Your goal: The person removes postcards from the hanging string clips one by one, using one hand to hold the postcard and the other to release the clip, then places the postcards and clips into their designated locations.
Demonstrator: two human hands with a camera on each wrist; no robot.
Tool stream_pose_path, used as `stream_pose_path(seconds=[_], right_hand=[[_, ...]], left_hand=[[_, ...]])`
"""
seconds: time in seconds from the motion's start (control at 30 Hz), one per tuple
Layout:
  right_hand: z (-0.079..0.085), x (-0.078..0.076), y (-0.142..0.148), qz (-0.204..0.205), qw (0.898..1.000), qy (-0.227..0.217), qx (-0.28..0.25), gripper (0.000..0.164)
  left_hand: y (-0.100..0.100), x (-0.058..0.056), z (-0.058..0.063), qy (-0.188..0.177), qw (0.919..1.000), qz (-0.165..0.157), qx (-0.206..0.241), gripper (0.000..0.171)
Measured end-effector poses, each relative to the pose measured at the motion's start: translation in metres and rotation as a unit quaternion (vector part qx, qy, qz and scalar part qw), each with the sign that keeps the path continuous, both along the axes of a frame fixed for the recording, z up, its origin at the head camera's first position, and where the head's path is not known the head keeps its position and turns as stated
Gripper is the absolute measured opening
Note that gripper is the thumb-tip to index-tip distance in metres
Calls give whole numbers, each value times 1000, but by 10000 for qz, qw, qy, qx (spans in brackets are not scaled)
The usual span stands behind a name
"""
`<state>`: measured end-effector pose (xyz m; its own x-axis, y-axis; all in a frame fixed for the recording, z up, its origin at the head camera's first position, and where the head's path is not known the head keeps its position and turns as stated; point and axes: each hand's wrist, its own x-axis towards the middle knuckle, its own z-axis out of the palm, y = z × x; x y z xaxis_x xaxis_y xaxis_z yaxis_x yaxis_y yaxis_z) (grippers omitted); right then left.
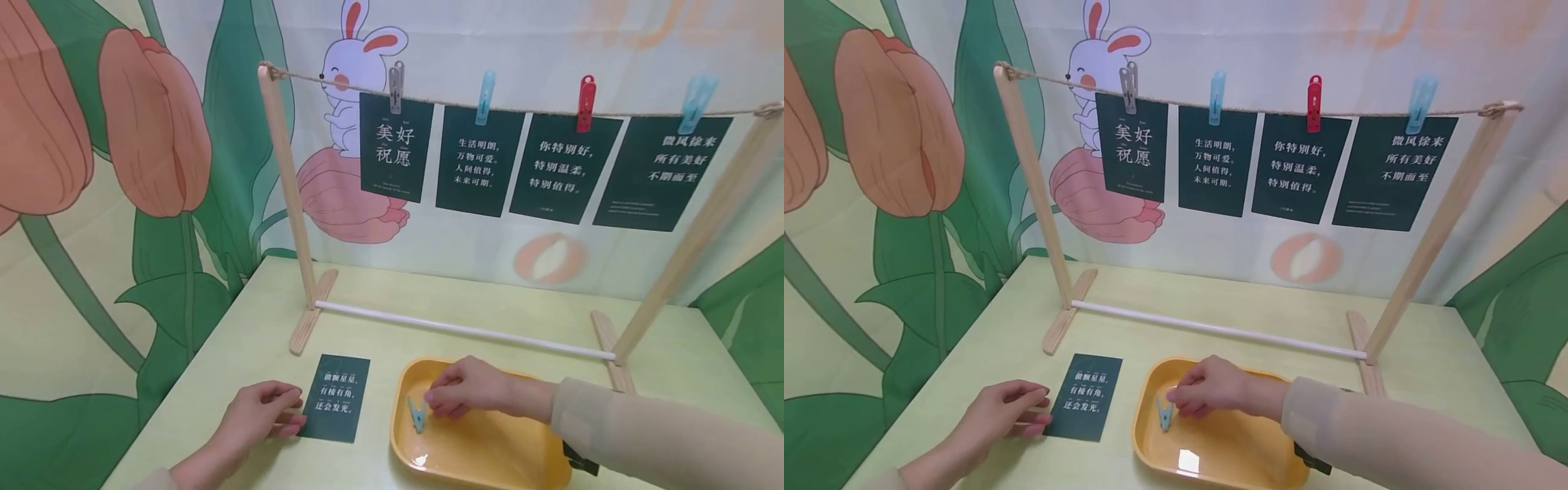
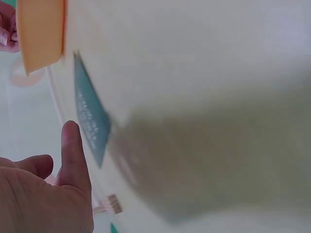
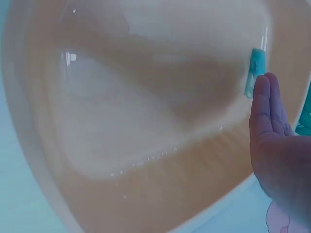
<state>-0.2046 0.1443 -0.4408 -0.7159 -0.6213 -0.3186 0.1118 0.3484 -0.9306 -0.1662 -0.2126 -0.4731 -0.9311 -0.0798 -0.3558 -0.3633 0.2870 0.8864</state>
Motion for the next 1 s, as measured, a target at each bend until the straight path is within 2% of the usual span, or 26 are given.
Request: stream_pose_path(seconds=[0.27,0.5,0.7,1.0], right_hand=[[24,-4,5,112,9994,310,53,30],[53,-10,11,30,9981,592,151,31],[81,-16,17,19,9941,1001,406,31],[126,-22,27,-321,9889,1364,496,36]], left_hand=[[14,-14,23,493,9976,-169,465,23],[26,-27,46,610,9961,-417,473,24],[33,-42,57,701,9924,-606,805,25],[48,-58,78,889,9864,-992,966,26]])
